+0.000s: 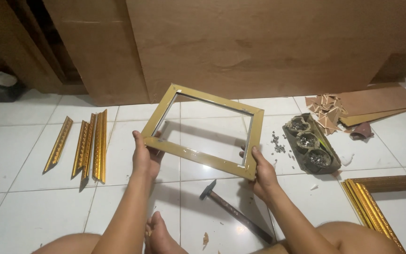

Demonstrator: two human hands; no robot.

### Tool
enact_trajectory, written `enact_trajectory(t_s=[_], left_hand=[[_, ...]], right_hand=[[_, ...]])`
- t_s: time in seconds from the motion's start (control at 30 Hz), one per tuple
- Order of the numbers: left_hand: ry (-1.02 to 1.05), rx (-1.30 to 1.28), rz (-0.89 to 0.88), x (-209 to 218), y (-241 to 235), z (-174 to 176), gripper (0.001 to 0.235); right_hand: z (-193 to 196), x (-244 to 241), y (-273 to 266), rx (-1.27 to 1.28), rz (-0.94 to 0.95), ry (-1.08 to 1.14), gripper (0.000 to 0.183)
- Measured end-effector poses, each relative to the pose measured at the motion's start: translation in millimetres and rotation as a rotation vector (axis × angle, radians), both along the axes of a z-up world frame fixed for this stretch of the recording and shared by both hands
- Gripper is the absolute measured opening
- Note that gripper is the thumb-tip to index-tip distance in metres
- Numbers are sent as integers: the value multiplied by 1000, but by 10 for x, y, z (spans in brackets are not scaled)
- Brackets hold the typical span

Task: Securing the corners of a wooden picture frame using a hammer and small fasteners while sitting on the floor.

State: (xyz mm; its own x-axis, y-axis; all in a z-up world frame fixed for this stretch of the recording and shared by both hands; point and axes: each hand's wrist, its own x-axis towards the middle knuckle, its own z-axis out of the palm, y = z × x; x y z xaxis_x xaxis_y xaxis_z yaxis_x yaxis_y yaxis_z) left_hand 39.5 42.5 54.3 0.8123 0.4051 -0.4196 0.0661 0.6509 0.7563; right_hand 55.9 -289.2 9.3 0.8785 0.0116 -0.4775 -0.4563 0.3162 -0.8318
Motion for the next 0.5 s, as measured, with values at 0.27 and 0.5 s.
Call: enact_trajectory(t_s=[0.27,0.5], left_hand=[[-105,41,-581,-260,-908,3,93],[-49,165,-642,-186,-712,-390,77]], right_hand=[[-337,-68,158,177,78,-77,46],[-445,-178,303,120,160,-32,45]])
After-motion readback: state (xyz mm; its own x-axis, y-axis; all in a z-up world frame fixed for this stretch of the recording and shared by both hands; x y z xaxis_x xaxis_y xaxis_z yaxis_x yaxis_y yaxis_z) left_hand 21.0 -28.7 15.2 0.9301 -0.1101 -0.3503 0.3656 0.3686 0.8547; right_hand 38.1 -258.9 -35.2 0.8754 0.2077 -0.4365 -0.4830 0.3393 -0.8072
